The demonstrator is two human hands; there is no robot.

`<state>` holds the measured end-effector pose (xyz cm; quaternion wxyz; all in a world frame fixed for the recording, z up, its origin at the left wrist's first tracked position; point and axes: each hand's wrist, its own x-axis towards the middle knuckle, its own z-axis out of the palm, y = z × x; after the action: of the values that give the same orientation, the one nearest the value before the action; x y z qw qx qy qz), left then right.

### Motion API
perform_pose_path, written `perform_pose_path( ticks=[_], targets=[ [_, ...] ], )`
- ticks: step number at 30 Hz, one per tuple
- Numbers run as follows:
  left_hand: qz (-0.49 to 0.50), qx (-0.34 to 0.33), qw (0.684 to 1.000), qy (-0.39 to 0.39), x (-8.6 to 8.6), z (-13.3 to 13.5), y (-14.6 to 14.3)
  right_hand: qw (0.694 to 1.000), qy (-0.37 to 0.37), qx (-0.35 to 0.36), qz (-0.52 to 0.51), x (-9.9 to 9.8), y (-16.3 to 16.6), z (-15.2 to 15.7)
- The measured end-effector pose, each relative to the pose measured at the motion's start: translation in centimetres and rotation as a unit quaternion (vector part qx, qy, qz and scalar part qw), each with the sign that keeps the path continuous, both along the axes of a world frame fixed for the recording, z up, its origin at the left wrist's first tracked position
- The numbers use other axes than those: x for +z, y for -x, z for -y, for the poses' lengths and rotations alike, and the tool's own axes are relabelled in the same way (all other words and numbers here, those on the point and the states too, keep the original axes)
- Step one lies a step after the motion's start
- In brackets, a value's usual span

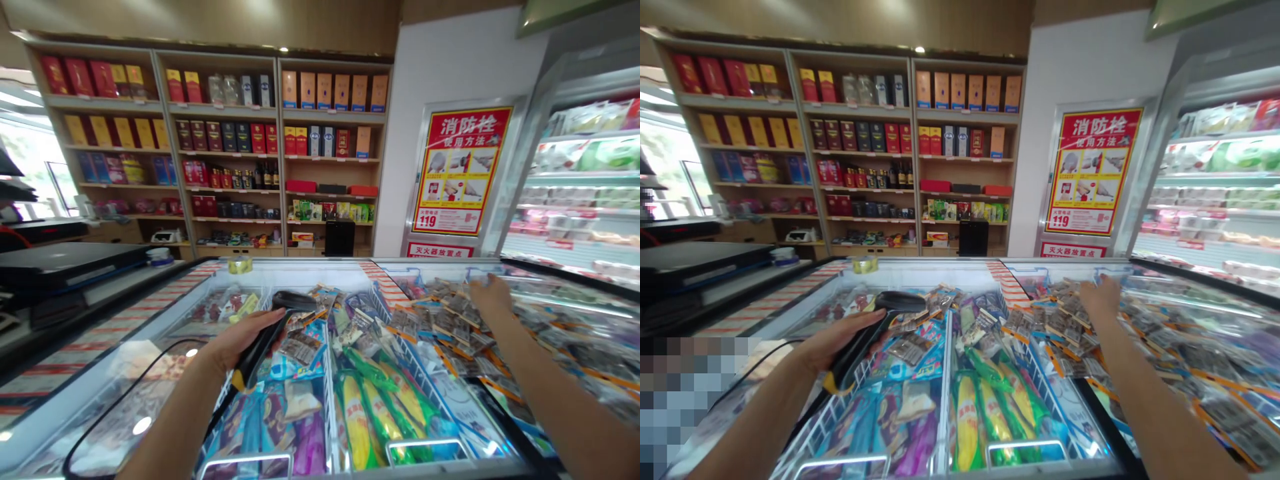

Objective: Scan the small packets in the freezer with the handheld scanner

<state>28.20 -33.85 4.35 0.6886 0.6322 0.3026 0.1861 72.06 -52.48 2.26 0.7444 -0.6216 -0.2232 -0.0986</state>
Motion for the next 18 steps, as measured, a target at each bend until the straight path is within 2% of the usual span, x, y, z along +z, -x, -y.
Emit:
perform_pose_path(
  ticks=[2, 3, 6, 7, 8, 11, 15, 18],
  targets=[
    [0.002, 0.009, 1.0, -0.003, -0.3, -0.5, 0.8, 0.996, 0.049, -0.068, -0.004, 0.2, 2.6, -1.6],
    [0.003, 0.013, 1.0, 0.001, -0.5, -0.7, 1.2, 0.994, 0.088, -0.061, -0.011, 0.2, 4.4, -2.6],
    [0.015, 0.023, 0.999, 0.017, -0.7, -0.9, 1.8, 0.984, 0.151, 0.087, -0.035, -0.3, 10.7, -6.6],
    [0.019, 0.026, 0.999, 0.02, -0.8, -0.8, 1.8, 0.967, 0.168, 0.174, -0.081, -0.6, 12.9, -8.0],
    [0.022, 0.029, 0.999, 0.021, -0.8, -0.8, 1.8, 0.947, 0.182, 0.233, -0.123, -1.0, 14.9, -9.4],
    [0.027, 0.026, 0.999, 0.025, -1.0, -0.6, 1.4, 0.919, 0.208, 0.3, -0.15, -2.2, 19.4, -13.2],
    [0.034, 0.002, 0.999, 0.033, -1.6, -0.6, 0.7, 0.889, 0.267, 0.315, -0.196, -3.6, 21.9, -16.9],
    [0.034, -0.013, 0.999, 0.022, -1.8, -0.6, 0.4, 0.878, 0.27, 0.336, -0.208, -4.4, 22.1, -18.3]
  ],
)
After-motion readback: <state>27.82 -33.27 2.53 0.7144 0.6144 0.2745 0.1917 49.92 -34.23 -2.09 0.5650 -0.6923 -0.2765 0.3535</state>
